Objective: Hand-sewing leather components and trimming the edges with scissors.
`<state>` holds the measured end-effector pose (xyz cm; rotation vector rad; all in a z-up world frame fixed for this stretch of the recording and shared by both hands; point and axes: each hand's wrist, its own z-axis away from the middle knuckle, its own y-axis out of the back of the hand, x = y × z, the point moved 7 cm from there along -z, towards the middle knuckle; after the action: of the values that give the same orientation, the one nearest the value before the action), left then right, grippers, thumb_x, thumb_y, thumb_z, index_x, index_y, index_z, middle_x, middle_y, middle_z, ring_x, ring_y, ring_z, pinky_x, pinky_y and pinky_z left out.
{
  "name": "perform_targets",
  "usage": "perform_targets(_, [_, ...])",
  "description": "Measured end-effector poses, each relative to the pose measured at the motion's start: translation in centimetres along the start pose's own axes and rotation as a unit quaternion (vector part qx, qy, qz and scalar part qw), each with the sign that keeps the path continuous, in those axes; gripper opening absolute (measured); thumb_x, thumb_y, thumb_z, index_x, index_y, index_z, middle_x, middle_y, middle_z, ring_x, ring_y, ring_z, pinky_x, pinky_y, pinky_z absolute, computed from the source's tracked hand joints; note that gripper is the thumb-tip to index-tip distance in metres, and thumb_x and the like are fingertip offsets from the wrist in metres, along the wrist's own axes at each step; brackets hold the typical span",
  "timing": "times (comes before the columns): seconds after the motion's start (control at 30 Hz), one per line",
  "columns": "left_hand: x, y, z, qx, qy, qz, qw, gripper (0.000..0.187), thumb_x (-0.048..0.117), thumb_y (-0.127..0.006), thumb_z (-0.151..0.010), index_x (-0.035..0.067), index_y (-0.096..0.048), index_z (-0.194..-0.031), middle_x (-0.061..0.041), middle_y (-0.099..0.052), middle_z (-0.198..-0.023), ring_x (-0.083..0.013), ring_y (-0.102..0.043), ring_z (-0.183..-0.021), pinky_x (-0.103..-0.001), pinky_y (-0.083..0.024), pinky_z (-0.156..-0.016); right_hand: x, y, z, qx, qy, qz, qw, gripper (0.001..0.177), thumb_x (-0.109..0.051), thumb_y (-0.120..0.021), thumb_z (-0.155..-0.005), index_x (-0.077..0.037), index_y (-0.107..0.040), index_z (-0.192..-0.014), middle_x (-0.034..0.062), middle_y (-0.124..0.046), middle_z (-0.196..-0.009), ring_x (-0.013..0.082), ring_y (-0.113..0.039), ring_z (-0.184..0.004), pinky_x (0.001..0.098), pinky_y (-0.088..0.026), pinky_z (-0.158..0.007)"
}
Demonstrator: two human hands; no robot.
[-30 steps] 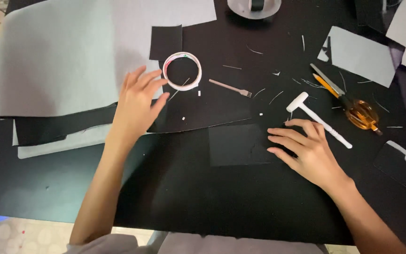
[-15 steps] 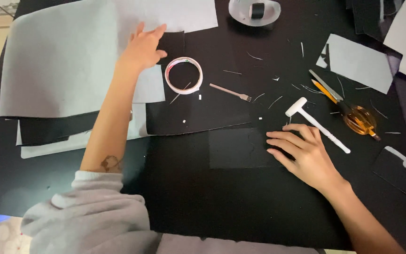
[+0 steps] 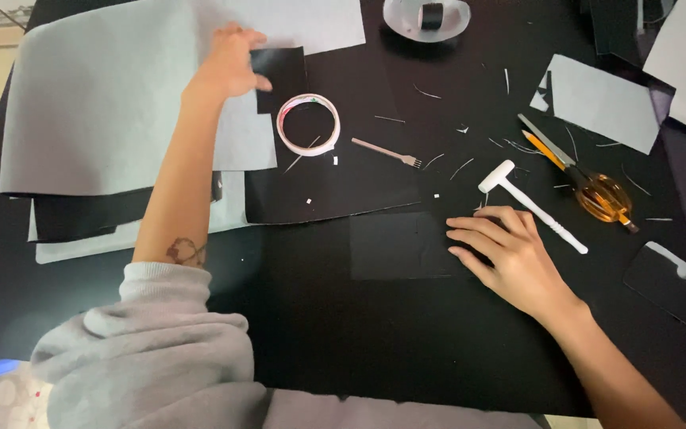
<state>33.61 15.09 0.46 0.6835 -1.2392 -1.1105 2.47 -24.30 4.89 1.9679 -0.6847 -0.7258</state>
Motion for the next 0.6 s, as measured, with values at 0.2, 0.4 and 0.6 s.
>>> perform_targets(0.2, [0.2, 4.4, 1.3, 0.284, -0.211, 0.079, 0.932, 0.015, 0.018, -0.083, -0.097, 0.007, -0.079, -0.107, -0.008, -0.075, -0.098, -0.02, -0.065, -0.074, -0.037, -0.051, -0.07, 0.1, -0.2, 0.1, -0.003, 0.0, -0.006, 1.0, 0.024, -0.02, -0.076, -0.092, -0.014, -0.075, -0.115, -0.0015, -0.073, -0.125, 0.0252, -0.059, -0.117, 0.0376, -0.042, -0.088])
perform_targets(0.4, [6.5, 7.0, 8.9, 0.256, -0.102, 0.318, 0.907, 0.015, 0.013, -0.069, -0.099, 0.01, -0.066, -0.113, 0.002, -0.065, -0.089, -0.007, -0.059, -0.062, -0.025, -0.072, -0.062, 0.1, -0.1, 0.1, -0.005, -0.013, -0.015, 1.0, 0.02, -0.018, -0.075, -0.093, -0.013, -0.075, -0.113, -0.002, -0.073, -0.124, 0.0235, -0.059, -0.115, 0.0363, -0.042, -0.085])
perform_targets(0.6, [13.9, -1.1, 17.4, 0.137, -0.144, 0.311, 0.93, 0.018, 0.021, -0.078, -0.094, 0.018, -0.073, -0.112, 0.002, -0.07, -0.064, -0.0038, -0.063, -0.061, -0.024, -0.05, -0.071, 0.7, 1.1, -0.2, 0.032, -0.048, -0.096, 0.994, 0.026, -0.015, -0.076, -0.093, -0.009, -0.075, -0.118, 0.004, -0.074, -0.121, 0.0234, -0.062, -0.115, 0.0378, -0.043, -0.099])
